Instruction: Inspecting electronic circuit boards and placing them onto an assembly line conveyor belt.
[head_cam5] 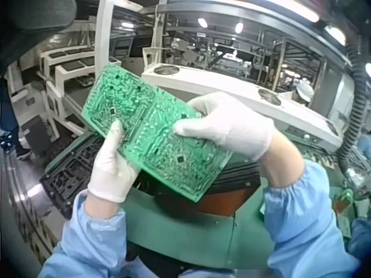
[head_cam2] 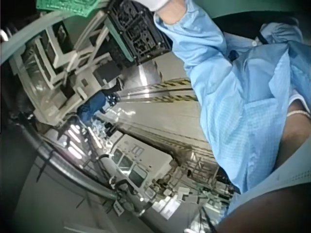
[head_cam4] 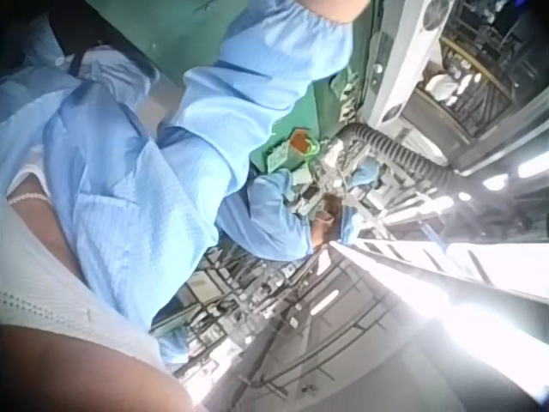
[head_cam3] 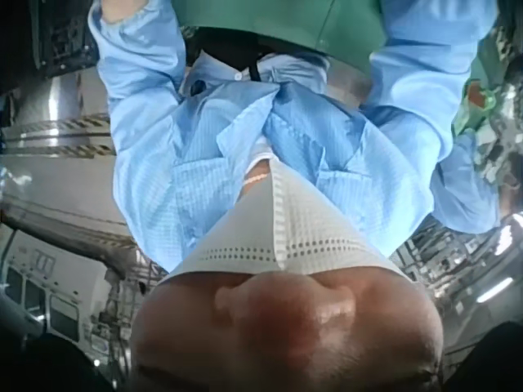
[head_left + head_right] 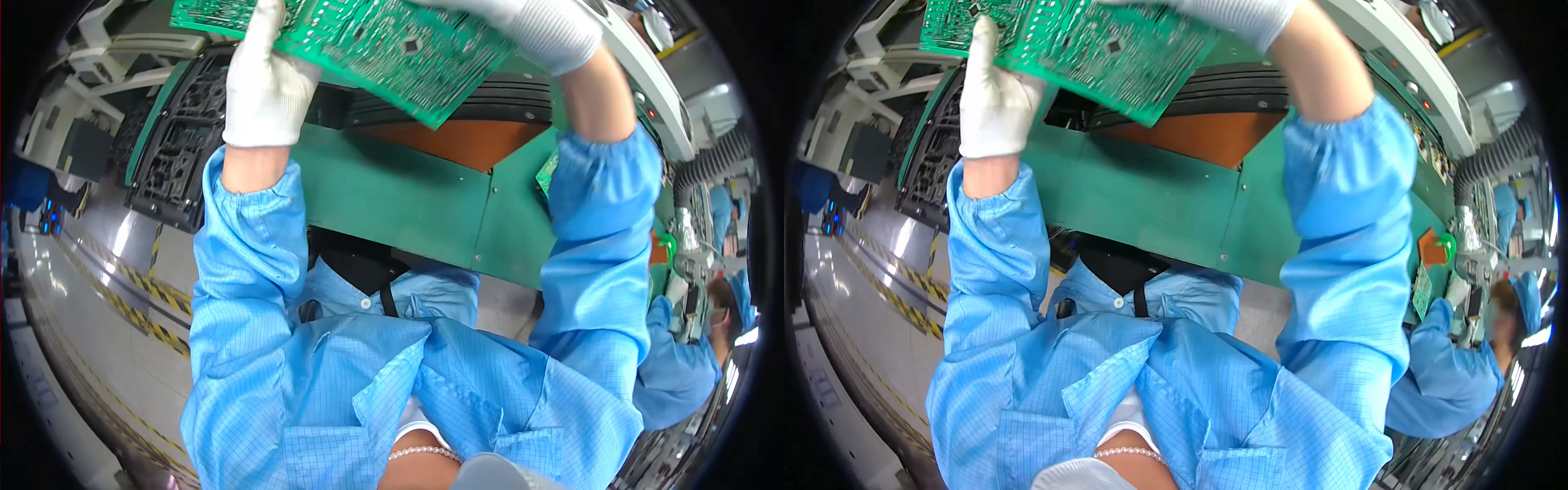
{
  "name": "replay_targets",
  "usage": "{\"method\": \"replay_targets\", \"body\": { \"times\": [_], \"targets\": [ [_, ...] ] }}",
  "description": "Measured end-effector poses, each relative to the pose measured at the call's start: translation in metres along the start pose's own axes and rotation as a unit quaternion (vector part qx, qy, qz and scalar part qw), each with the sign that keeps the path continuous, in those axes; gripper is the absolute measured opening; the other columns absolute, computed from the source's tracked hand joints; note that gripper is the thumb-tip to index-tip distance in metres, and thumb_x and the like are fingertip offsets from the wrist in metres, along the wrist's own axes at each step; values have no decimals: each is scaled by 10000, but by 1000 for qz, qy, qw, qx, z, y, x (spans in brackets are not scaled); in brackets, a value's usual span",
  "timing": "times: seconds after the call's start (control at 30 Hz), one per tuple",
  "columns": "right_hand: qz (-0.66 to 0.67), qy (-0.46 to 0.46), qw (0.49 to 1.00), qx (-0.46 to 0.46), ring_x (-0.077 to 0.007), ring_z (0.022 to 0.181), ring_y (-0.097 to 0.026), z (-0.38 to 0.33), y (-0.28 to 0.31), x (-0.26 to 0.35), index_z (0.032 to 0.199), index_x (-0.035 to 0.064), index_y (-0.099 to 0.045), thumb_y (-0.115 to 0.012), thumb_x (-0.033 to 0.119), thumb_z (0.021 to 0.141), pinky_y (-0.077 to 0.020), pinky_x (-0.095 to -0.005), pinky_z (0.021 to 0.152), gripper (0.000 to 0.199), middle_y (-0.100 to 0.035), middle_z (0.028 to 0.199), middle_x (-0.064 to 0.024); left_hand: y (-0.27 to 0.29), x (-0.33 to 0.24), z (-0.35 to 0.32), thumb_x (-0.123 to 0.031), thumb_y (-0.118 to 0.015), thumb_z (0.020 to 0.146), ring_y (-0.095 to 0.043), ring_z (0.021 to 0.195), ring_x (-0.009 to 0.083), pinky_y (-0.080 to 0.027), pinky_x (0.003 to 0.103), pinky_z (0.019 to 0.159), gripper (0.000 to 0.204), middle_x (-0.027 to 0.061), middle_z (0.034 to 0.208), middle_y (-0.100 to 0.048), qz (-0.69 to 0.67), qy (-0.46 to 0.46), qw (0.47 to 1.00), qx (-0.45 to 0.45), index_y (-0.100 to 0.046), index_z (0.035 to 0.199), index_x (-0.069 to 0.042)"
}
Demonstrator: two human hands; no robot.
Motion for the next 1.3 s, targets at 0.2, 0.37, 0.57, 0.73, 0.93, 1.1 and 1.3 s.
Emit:
{"method": "replay_targets", "body": {
  "times": [0.2, 0.37, 0.57, 0.73, 0.93, 1.1, 1.3],
  "targets": [
    [-332, -66, 939, 66, -249, 679, -643, 10, 39, 19, 921, -53, -680, -717, 341, 839, -518, -378, 663, 405, -651, 730, -148, 0, 36, -62, -198, -556, 1014, -659, 1058, 253, -526, 364, 932, 376, 186, 1155, -652, 210, 9, 978, -4, -541, 1284, 64],
    [-367, 59, 902, 219, -377, 796, -659, 35, 23, -18, 972, -40, -691, -733, 348, 813, -516, -436, 739, 422, -683, 830, -229, 13, 69, -117, -26, -590, 960, -668, 952, 157, -520, 264, 854, 187, 105, 1022, -701, 279, 78, 957, 1, -662, 1119, 43],
    [-348, 63, 891, 284, -352, 769, -654, 55, 18, -37, 972, -50, -688, -744, 341, 809, -506, -433, 722, 427, -688, 821, -218, 23, 80, -118, -54, -634, 938, -670, 900, 138, -529, 256, 808, 176, 96, 992, -701, 307, 100, 946, 37, -678, 1085, 32],
    [-287, 109, 900, 309, -362, 750, -651, 58, 14, -40, 943, -50, -689, -732, 323, 819, -504, -439, 714, 396, -683, 801, -223, 25, 83, -119, -67, -651, 922, -671, 871, 145, -528, 264, 796, 183, 99, 982, -702, 328, 86, 940, 46, -686, 1081, 16],
    [-586, 114, 793, 120, -269, 846, -698, -18, -55, -26, 910, 30, -654, -602, 143, 868, -562, -368, 733, 132, -667, 854, -152, 18, 66, -120, -30, -670, 859, -675, 826, 248, -528, 320, 758, 167, 141, 928, -691, 412, -24, 908, 65, -693, 1020, 9],
    [-574, 158, 803, 28, -237, 791, -657, -94, -53, 16, 861, 102, -615, -627, 172, 782, -551, -342, 684, 107, -588, 802, -63, 6, 30, -133, -62, -663, 863, -646, 809, 316, -522, 394, 755, 147, 163, 894, -669, 460, -294, 827, 137, -672, 984, 21],
    [-296, -147, 942, -57, -164, 709, -635, -117, 71, 45, 990, -43, -711, -739, 196, 844, -516, -308, 667, 281, -693, 776, -103, -21, -6, -108, -253, -570, 999, -612, 851, 284, -515, 409, 778, 332, 150, 968, -619, 385, -392, 835, 28, -585, 1145, 45]
  ]
}}
Point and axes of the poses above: each hand's wrist, its own z-axis towards the middle knuckle, its own y-axis out of the back of the hand, x = y × z, the point moved 3 cm from there along z, towards the middle knuckle
